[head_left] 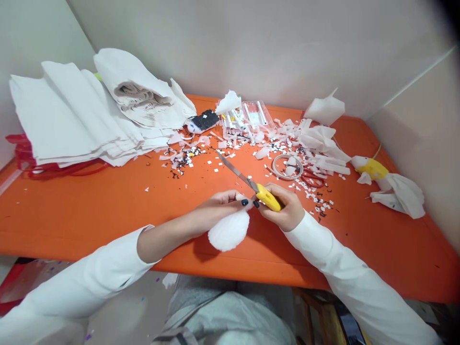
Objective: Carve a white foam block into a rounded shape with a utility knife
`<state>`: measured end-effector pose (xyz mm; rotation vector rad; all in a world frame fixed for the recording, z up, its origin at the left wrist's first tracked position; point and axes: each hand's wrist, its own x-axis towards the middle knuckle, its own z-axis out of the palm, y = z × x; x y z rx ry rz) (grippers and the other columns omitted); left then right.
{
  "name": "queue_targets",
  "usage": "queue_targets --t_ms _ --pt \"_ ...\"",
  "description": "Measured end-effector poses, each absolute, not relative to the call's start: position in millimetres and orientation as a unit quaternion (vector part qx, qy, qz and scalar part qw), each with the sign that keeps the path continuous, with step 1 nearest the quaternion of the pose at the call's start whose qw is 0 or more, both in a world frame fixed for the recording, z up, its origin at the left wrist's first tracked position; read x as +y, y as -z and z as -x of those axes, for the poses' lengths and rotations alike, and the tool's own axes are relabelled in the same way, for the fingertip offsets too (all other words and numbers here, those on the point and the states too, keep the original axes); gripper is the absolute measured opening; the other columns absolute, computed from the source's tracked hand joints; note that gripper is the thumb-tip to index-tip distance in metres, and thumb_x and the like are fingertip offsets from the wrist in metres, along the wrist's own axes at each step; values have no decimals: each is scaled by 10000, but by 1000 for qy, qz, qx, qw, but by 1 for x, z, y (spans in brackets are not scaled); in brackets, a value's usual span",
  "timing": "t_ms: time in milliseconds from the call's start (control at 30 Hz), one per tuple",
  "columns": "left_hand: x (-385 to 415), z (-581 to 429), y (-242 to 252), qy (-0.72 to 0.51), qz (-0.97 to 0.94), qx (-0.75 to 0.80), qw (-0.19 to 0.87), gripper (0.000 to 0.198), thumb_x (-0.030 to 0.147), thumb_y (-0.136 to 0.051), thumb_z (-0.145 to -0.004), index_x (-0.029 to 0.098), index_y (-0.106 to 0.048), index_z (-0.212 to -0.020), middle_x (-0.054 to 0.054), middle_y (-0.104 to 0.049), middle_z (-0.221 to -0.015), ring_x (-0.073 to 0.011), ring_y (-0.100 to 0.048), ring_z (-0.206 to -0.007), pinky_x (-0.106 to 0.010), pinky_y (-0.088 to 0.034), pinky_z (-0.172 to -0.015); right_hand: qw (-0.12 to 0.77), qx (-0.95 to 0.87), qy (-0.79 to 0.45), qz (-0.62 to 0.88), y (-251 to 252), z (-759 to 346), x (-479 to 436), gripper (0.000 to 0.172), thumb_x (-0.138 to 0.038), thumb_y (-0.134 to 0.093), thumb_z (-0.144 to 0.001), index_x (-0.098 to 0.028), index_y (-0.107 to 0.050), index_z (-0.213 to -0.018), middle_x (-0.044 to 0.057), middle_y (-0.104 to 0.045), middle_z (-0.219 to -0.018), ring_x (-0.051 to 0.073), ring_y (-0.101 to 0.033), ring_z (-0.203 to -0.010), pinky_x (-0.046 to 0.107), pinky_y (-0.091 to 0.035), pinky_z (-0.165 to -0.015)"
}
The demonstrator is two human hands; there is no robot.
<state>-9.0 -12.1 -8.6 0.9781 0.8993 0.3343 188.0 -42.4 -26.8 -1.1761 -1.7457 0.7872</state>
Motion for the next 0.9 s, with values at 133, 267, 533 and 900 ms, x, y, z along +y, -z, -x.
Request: queue_targets --t_ms 133,267,533,900 --pt "-13 7 1 -160 -469 433 753 338 466 -710 -747 182 -533 -796 72 -494 -556 -58 -434 -422 -186 -312 -410 423 -672 -351 496 25 -188 -43 125 -154 -586 -667 -172 -638 -779 8 -629 -716 126 -554 -602 247 -446 -592" --pt "-13 7 -1 -161 -471 429 754 328 468 -702 -756 189 -532 -781 74 -507 -545 -62 -450 -417 -182 -323 -406 431 -640 -397 496 22 -187 -43 130 -141 -577 -644 -171 -638 -755 -11 -642 -676 111 -548 -569 216 -446 -553" --pt "-14 9 3 -167 -405 399 806 336 430 -764 -700 179 -549 -757 63 -544 -544 -58 -473 -410 -179 -333 -407 436 -619 -435 487 21 -187 -42 116 -154 -576 -639 -169 -637 -736 -16 -631 -648 88 -515 -523 198 -434 -513" --pt "-1 20 5 -247 -347 390 816 363 383 -785 -667 143 -650 -903 -9 -646 -658 -117 -580 -506 -212 -449 -466 572 -448 -383 571 20 -211 -35 101 -181 -668 -596 -183 -650 -696 -34 -596 -614 86 -473 -509 214 -371 -469"
